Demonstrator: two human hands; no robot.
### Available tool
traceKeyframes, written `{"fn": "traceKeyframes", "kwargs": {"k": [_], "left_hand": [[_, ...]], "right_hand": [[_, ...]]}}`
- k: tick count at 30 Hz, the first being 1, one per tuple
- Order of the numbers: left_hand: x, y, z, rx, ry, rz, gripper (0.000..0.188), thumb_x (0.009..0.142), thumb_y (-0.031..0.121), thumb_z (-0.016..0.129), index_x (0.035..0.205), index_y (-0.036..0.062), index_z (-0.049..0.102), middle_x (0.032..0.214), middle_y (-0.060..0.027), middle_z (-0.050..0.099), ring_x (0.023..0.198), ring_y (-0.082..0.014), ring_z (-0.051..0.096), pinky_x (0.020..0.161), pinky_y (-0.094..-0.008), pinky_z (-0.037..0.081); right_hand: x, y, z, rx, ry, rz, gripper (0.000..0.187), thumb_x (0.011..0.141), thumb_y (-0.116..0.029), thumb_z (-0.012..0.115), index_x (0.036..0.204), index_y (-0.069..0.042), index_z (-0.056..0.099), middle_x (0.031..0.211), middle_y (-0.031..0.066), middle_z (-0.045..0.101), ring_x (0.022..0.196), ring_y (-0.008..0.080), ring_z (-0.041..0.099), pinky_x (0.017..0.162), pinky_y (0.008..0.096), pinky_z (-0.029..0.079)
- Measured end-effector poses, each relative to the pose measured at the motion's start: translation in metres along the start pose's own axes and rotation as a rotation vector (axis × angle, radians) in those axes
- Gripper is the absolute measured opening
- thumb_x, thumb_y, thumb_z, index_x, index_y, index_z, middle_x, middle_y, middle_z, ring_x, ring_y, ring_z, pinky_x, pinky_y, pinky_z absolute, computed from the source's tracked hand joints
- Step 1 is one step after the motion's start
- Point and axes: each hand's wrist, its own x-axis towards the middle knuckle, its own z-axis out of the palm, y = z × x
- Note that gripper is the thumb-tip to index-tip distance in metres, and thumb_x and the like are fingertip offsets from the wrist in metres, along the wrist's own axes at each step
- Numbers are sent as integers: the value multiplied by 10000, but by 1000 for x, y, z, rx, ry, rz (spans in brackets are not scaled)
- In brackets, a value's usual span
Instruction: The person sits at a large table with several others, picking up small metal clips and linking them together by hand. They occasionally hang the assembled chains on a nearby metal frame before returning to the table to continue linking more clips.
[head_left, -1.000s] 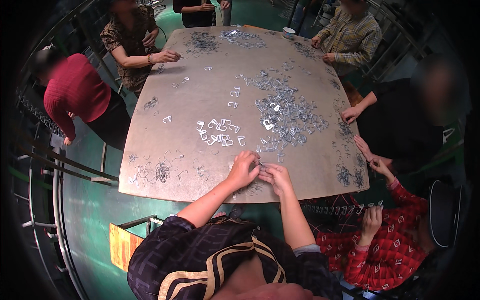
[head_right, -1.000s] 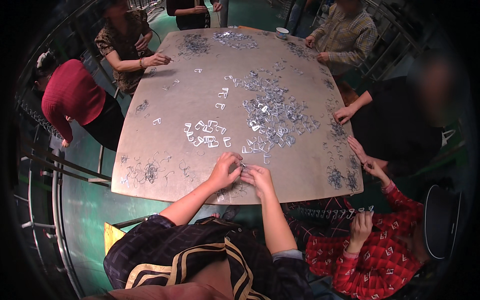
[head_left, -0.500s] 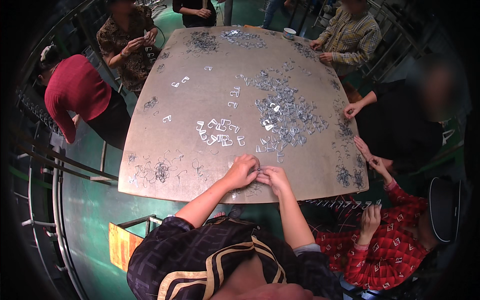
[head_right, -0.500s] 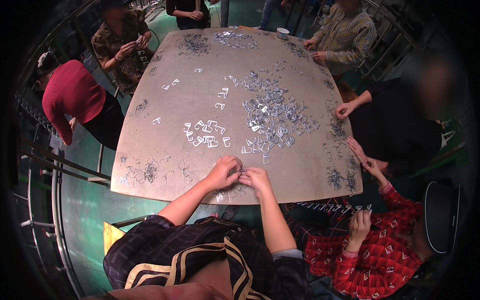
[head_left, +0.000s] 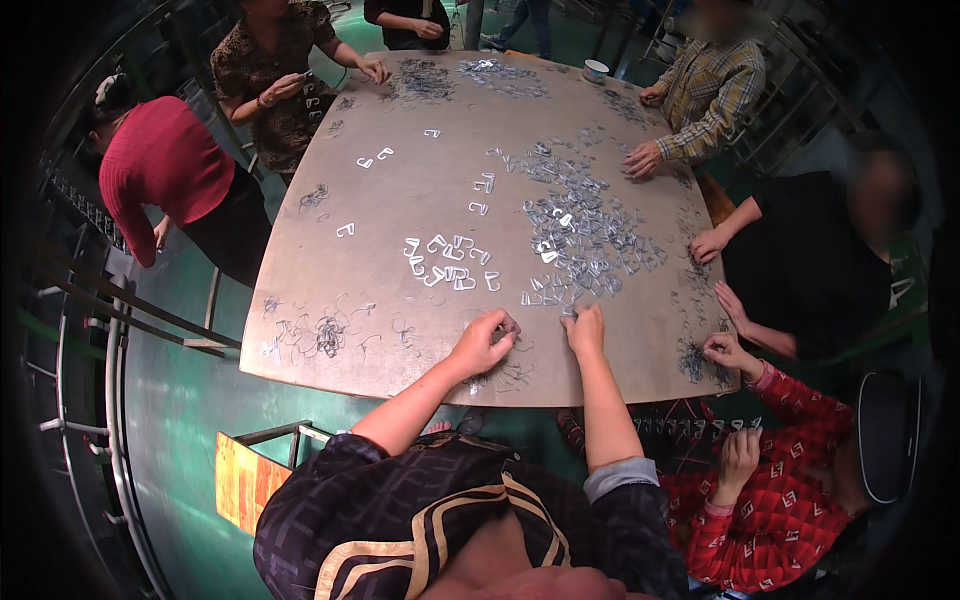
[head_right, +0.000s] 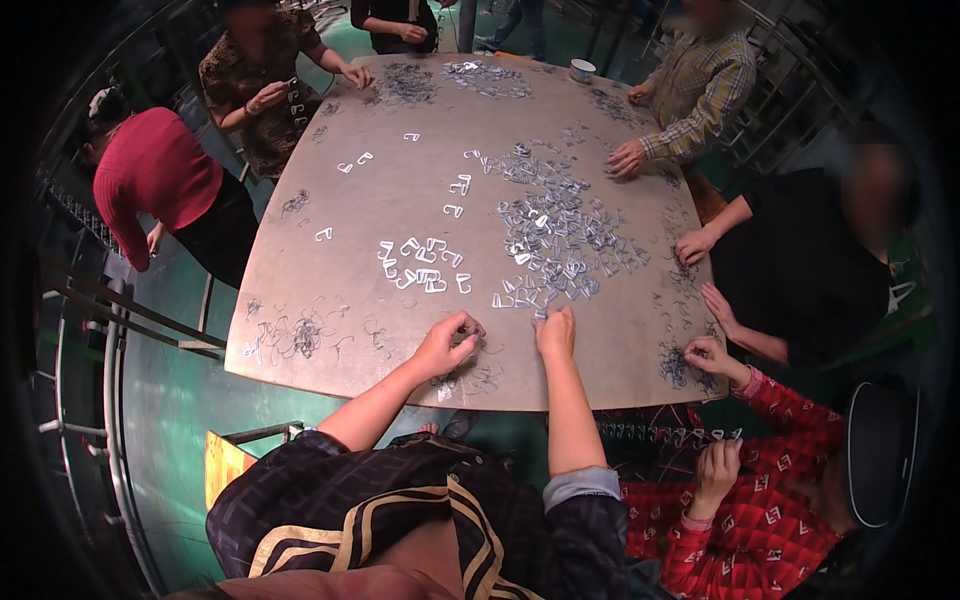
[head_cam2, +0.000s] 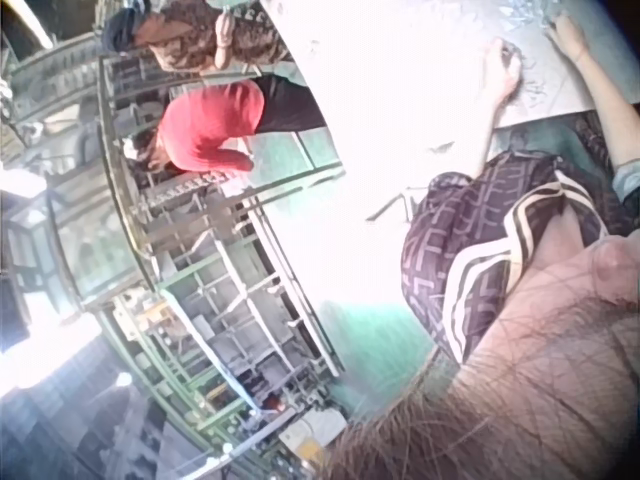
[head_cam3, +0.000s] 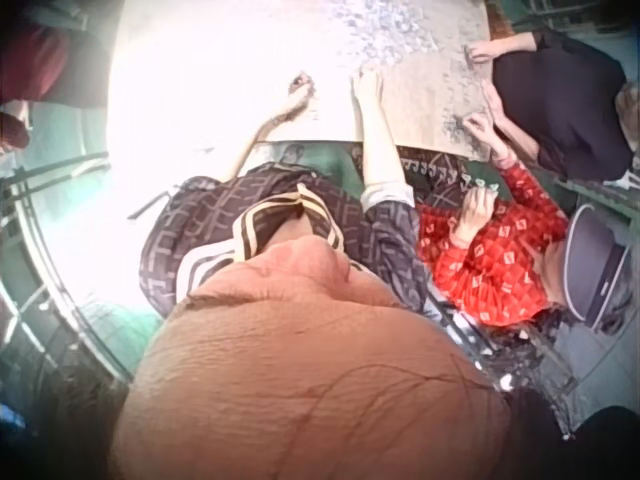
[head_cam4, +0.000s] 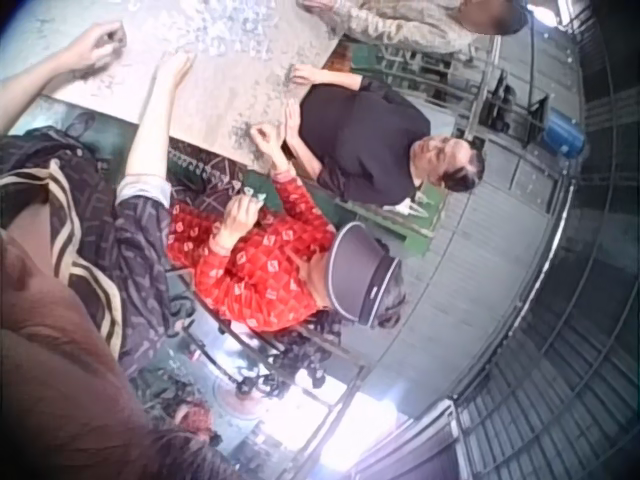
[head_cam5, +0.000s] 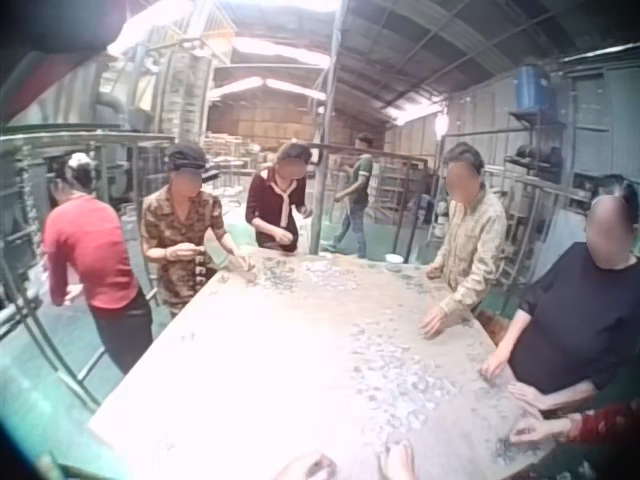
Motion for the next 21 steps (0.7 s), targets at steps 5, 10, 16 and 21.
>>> {"fn": "traceKeyframes", "kwargs": {"k": [5,10,16,21], "left_hand": [[-7,-3,2,50,-41,-15,110,828,72,601,902,22,537,882,-100,641,852,-237,625,750,-339,491],[-6,4,6,29,-23,27,108,817,88,623,887,28,567,841,-102,630,791,-266,608,687,-355,480],[4,12,9,90,2,3,126,835,86,644,913,1,593,839,-105,678,764,-214,664,692,-316,509],[16,29,6,103,44,2,139,837,107,663,921,8,612,810,-104,677,710,-202,654,646,-319,498]], "right_hand": [[5,-12,-1,-19,-61,113,312,698,-79,791,978,-8,675,1052,180,610,957,375,613,845,426,502],[15,-6,-12,89,-97,95,274,699,-58,789,938,7,671,856,170,686,770,328,672,696,366,542],[-10,-60,-37,1082,-261,376,216,832,11,662,1029,81,609,880,147,681,771,187,683,629,244,565],[-28,-78,-45,1152,-212,257,302,842,54,632,1137,88,580,927,133,665,743,159,657,643,235,573]]}}
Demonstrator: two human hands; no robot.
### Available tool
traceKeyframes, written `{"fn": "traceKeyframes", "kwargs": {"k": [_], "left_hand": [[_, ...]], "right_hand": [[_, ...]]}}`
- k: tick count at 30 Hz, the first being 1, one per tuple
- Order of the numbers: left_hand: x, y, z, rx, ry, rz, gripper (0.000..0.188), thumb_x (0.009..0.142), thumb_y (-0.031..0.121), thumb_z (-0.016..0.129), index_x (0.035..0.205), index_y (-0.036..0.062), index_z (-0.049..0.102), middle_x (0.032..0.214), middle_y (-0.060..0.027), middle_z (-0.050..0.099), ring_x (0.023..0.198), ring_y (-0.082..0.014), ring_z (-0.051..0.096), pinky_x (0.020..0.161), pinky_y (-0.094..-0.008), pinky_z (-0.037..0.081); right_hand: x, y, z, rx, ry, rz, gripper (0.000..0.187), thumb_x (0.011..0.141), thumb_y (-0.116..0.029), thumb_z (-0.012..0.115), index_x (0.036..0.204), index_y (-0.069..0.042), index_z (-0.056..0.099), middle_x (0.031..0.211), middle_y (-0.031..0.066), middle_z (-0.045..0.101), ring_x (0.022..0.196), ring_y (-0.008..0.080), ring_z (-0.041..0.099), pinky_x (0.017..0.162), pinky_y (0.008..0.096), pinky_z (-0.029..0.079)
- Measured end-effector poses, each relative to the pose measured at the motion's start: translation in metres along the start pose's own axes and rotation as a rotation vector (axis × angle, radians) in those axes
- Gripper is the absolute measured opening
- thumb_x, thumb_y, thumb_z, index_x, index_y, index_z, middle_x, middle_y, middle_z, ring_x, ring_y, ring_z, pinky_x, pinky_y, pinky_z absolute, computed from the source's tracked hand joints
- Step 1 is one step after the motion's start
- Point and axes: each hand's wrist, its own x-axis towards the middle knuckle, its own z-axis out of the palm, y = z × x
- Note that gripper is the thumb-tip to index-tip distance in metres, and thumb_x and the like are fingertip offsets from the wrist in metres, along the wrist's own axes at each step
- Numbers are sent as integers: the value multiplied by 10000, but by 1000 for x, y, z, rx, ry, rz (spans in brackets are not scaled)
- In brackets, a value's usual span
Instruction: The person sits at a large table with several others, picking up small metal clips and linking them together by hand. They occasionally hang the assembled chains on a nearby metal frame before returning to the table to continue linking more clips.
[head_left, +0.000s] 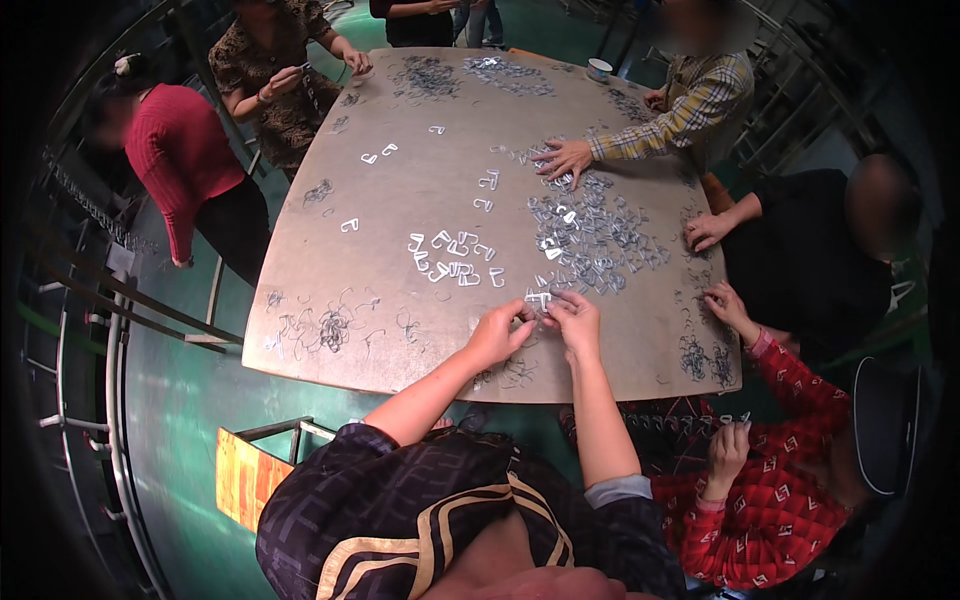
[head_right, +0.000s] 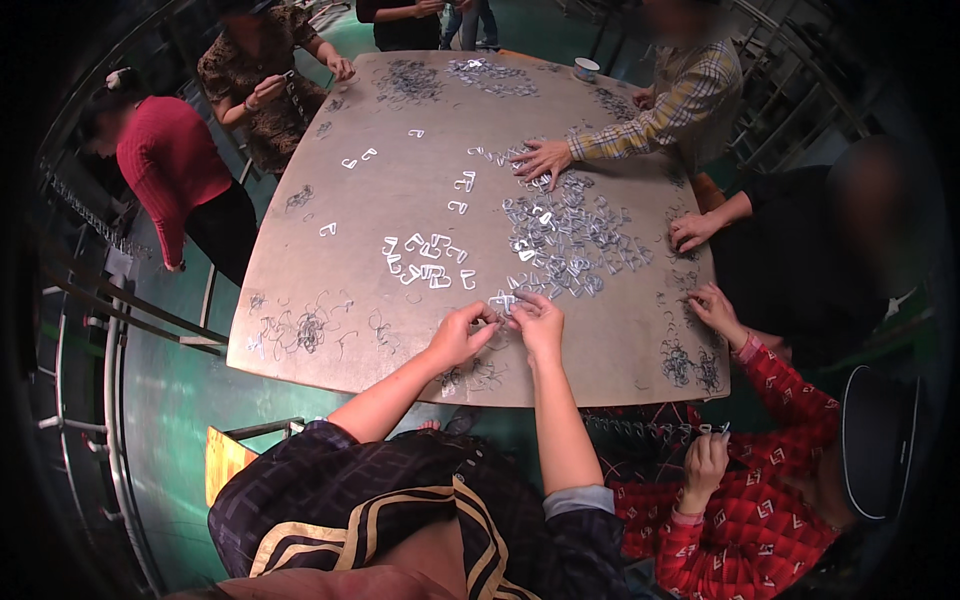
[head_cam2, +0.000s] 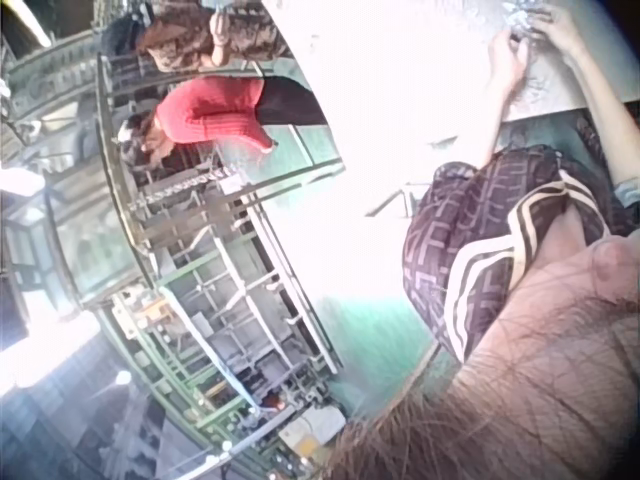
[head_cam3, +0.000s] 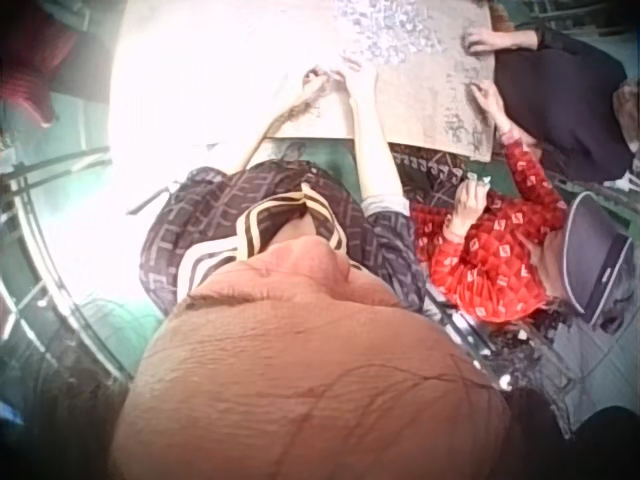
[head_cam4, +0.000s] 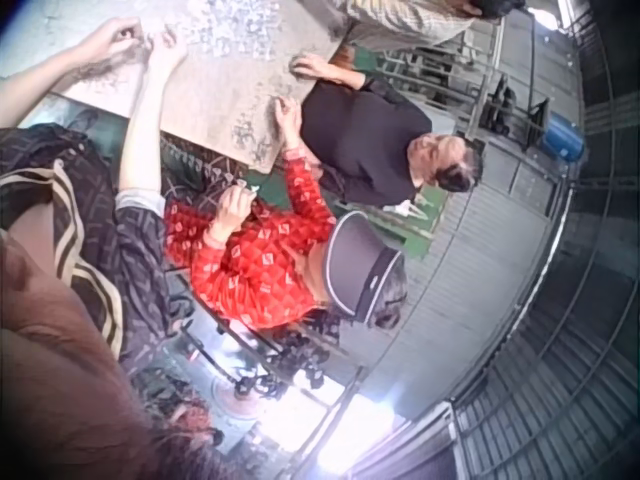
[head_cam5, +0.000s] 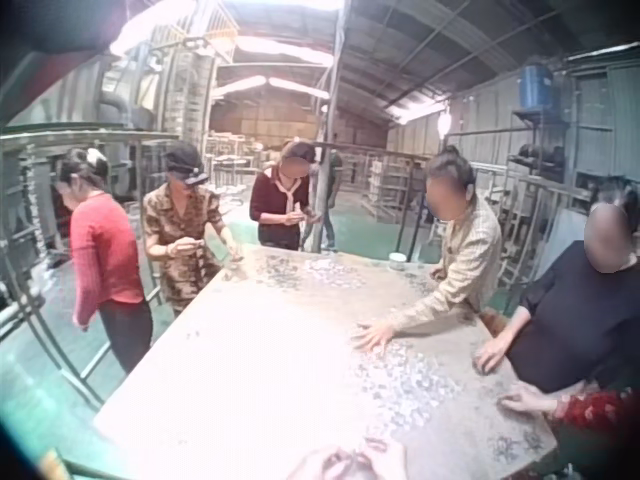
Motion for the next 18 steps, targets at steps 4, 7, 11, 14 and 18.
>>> {"fn": "traceKeyframes", "kwargs": {"k": [4,7,11,14,18], "left_hand": [[3,10,-4,29,-2,-53,142,833,113,669,914,7,620,802,-108,680,683,-207,650,628,-314,495],[3,6,-6,19,44,-42,142,826,111,675,913,8,629,804,-114,685,669,-209,646,631,-316,498],[1,9,-10,35,41,-44,138,811,106,681,899,10,635,818,-145,682,708,-293,663,648,-361,514],[-5,3,-15,89,31,-48,139,825,115,685,916,13,664,840,-131,694,730,-243,679,663,-339,524],[-6,-12,-42,329,134,27,82,808,98,681,848,30,703,817,-141,688,765,-296,664,672,-373,523]], "right_hand": [[-6,4,7,-40,15,-117,256,834,63,639,1087,87,604,938,137,657,759,154,655,648,238,573],[-12,4,11,-81,17,-168,213,832,70,638,1043,90,619,939,135,655,764,151,652,645,238,573],[-21,2,18,-146,46,-232,174,824,67,638,997,84,630,917,131,674,766,167,676,643,256,570],[-33,-6,26,-298,60,-293,176,821,59,636,995,81,631,910,128,684,780,178,695,661,271,563],[-39,-4,18,-316,100,-312,180,824,53,628,1002,73,631,912,120,687,794,181,702,687,276,552]]}}
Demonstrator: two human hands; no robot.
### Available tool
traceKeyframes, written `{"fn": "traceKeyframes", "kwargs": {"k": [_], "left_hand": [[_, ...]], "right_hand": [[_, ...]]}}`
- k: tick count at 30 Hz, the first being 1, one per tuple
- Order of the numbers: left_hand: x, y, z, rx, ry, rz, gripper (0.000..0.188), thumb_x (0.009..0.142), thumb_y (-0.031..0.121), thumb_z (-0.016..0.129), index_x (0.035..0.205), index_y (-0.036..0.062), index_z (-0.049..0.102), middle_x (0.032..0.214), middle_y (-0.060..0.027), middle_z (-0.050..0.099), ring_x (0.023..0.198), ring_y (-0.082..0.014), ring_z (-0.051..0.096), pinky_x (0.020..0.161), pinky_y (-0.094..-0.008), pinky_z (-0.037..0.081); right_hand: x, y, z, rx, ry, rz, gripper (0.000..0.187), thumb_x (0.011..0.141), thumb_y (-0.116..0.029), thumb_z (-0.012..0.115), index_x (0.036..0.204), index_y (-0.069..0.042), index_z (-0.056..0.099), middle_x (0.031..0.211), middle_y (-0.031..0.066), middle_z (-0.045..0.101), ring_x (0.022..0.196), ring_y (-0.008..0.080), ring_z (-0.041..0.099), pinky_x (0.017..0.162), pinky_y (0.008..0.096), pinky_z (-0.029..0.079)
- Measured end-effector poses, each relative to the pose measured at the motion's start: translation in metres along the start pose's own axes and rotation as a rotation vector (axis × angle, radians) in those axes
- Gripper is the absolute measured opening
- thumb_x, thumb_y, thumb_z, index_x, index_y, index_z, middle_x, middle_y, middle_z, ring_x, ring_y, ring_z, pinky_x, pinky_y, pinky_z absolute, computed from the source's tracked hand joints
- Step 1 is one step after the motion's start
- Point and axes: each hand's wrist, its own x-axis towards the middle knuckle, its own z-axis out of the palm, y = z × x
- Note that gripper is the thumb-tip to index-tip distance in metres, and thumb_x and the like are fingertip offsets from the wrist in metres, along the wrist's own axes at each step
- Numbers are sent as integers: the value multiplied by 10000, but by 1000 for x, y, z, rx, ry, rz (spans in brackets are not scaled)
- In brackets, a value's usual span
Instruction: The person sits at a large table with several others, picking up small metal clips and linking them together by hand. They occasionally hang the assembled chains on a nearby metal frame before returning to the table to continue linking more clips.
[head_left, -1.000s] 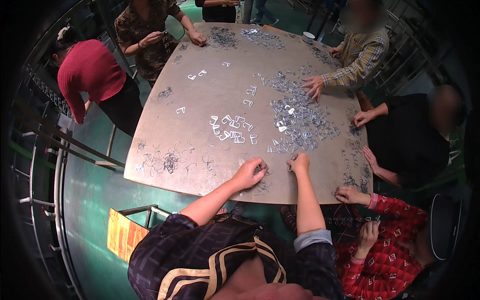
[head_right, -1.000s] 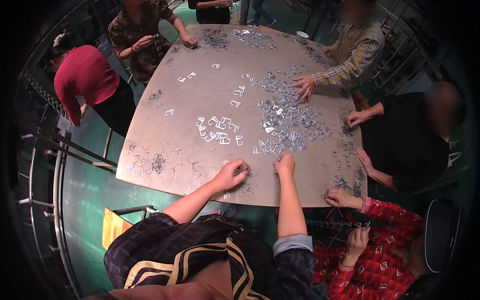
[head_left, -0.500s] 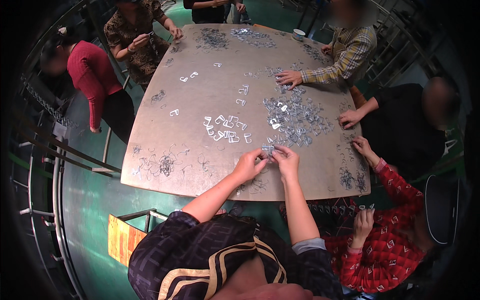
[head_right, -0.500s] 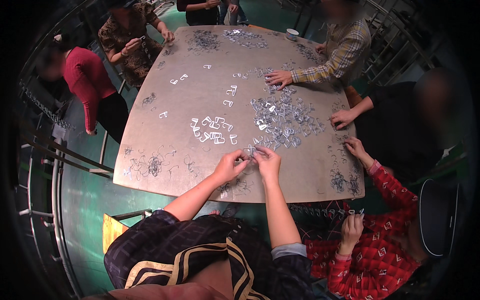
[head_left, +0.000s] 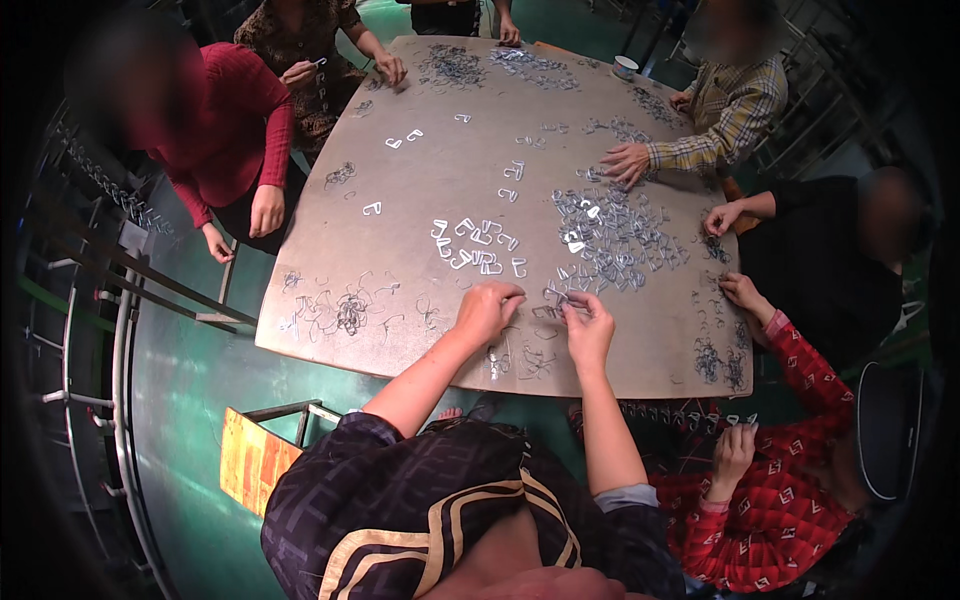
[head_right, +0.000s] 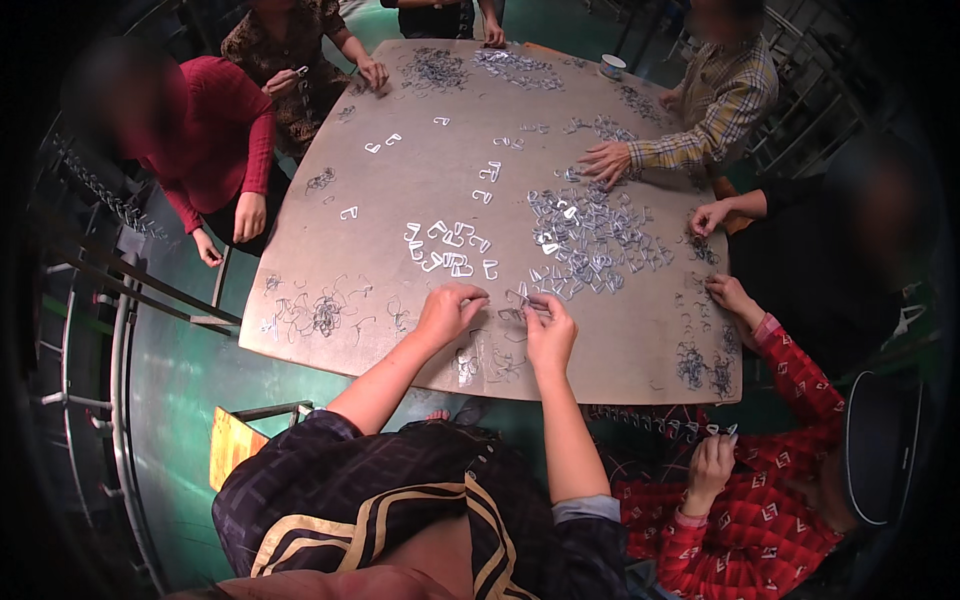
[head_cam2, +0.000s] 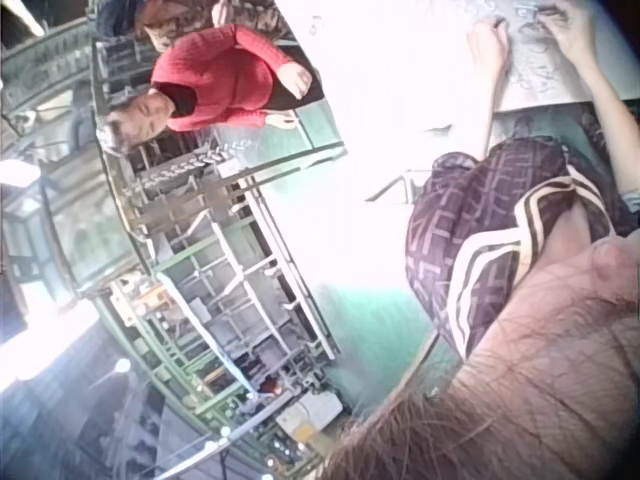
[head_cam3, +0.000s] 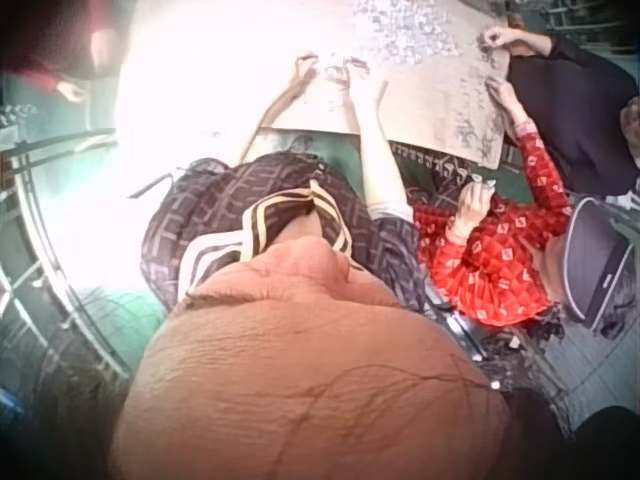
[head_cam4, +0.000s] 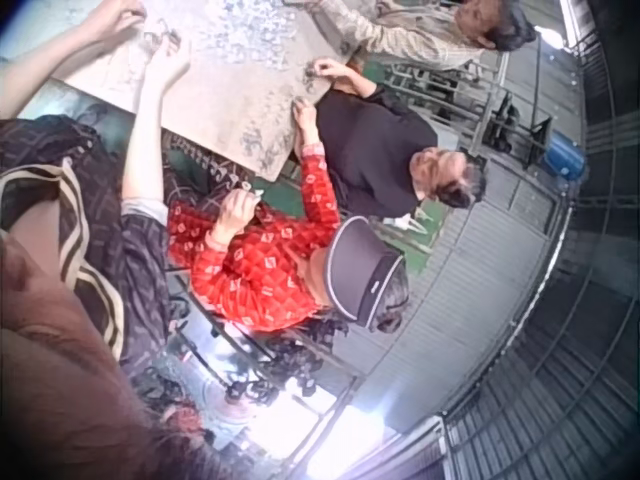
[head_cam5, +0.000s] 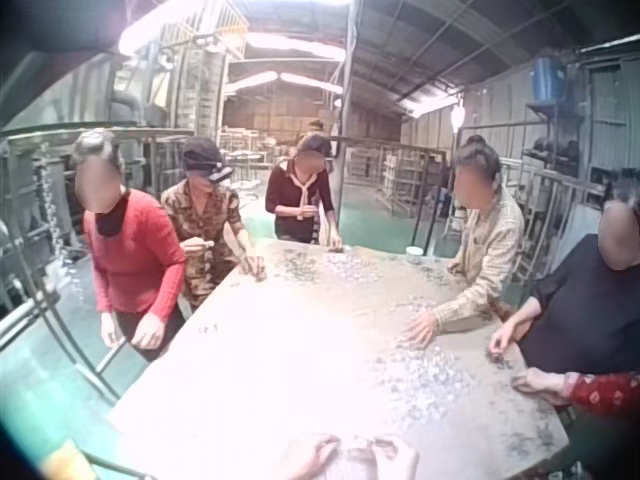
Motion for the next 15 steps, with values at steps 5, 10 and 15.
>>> {"fn": "traceKeyframes", "kwargs": {"k": [5,10,15], "left_hand": [[-5,-77,-16,784,-111,91,131,754,123,598,718,41,693,763,-128,666,777,-279,636,721,-385,495],[8,-84,-11,941,-335,224,159,743,116,569,690,38,697,748,-125,668,760,-273,653,700,-383,498],[30,-42,-3,439,-300,-21,111,749,93,596,734,25,683,780,-117,688,751,-267,665,677,-354,497]], "right_hand": [[-4,-2,-10,15,38,-31,161,822,52,635,982,66,638,892,112,682,769,164,689,669,262,552],[-12,-10,-23,-5,81,-35,143,812,38,651,954,55,649,874,109,690,771,167,693,674,267,551],[-28,-7,-46,39,134,-62,166,814,34,652,980,43,641,872,110,691,770,155,690,667,265,547]]}}
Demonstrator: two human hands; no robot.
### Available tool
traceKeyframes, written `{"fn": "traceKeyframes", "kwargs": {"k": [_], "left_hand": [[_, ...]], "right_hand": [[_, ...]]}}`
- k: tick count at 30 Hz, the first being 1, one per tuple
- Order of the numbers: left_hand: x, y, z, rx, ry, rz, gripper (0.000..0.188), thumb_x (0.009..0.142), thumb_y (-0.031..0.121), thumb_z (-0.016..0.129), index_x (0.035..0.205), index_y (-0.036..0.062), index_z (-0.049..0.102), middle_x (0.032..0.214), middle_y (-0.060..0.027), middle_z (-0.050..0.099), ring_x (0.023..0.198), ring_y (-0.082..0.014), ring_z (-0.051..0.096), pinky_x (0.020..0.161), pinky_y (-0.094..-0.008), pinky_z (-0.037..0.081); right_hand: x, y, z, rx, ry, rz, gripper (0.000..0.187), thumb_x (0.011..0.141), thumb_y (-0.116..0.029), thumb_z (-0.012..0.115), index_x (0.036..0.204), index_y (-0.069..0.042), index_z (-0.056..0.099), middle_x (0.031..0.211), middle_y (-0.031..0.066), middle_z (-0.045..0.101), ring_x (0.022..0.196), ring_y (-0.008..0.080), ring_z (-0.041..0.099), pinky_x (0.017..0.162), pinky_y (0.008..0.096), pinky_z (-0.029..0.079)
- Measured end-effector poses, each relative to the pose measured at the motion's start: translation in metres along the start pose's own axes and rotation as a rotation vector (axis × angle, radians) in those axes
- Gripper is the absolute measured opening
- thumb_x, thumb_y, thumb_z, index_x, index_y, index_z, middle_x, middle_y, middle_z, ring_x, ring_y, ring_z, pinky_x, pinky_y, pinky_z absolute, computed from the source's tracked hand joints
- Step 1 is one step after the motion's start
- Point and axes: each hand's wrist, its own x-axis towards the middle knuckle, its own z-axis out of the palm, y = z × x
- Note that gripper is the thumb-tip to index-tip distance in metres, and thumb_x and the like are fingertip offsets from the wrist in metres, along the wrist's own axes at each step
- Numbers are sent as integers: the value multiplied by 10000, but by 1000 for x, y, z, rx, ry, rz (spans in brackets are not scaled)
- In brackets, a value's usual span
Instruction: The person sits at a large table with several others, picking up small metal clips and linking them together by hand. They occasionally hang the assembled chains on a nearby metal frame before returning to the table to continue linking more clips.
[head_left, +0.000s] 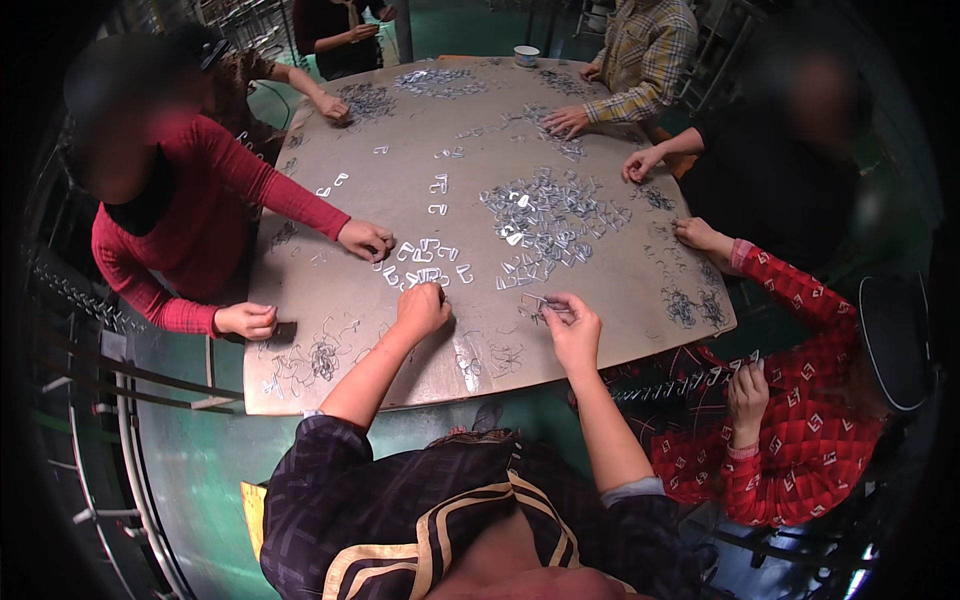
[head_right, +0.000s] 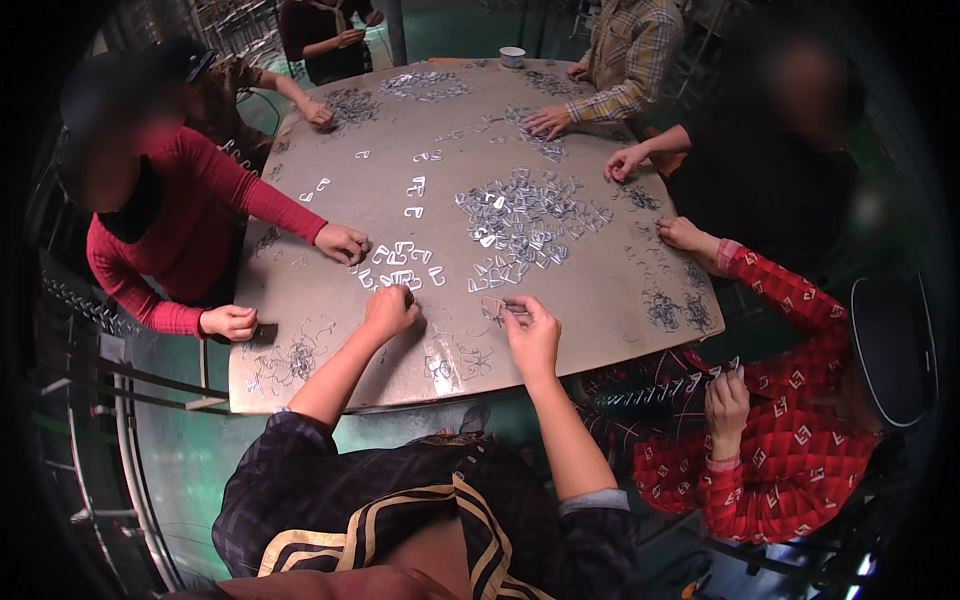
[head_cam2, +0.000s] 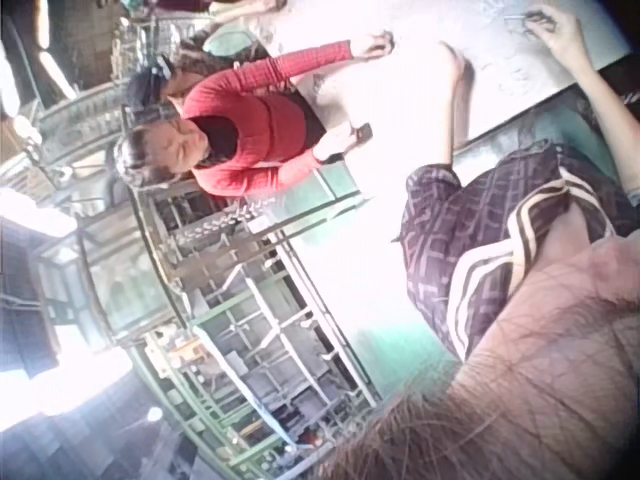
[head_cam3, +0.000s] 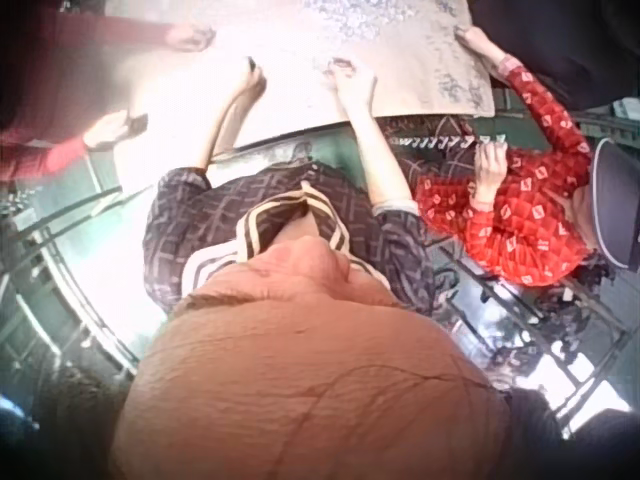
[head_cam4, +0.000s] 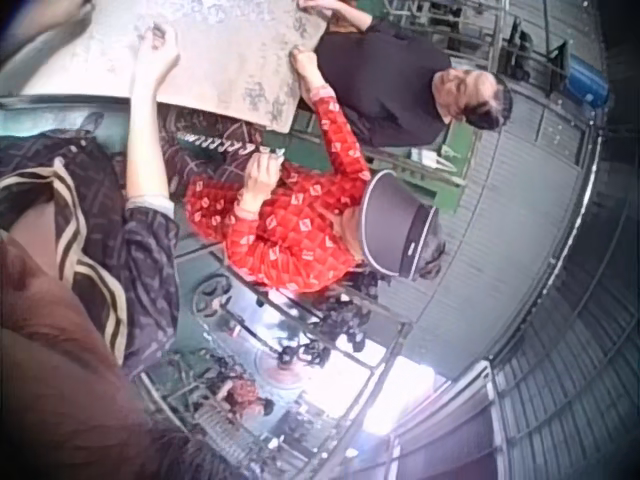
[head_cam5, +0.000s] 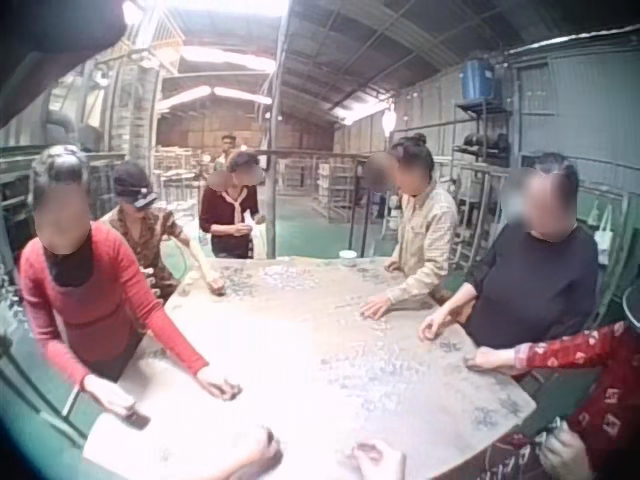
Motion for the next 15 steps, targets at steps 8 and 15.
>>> {"fn": "traceKeyframes", "kwargs": {"k": [8,15], "left_hand": [[-9,177,-16,-920,-298,527,99,841,89,676,895,22,626,1001,-75,593,982,-201,557,881,-327,423],[-21,282,19,-898,-559,742,84,839,64,648,886,11,605,961,-102,610,972,-245,578,903,-352,432]], "right_hand": [[-53,-16,-73,-26,175,-16,361,814,50,640,1160,-34,583,832,125,690,750,156,689,663,279,542],[-122,-18,-147,-130,483,-22,360,809,22,645,1155,-53,581,807,130,701,736,214,711,667,313,552]]}}
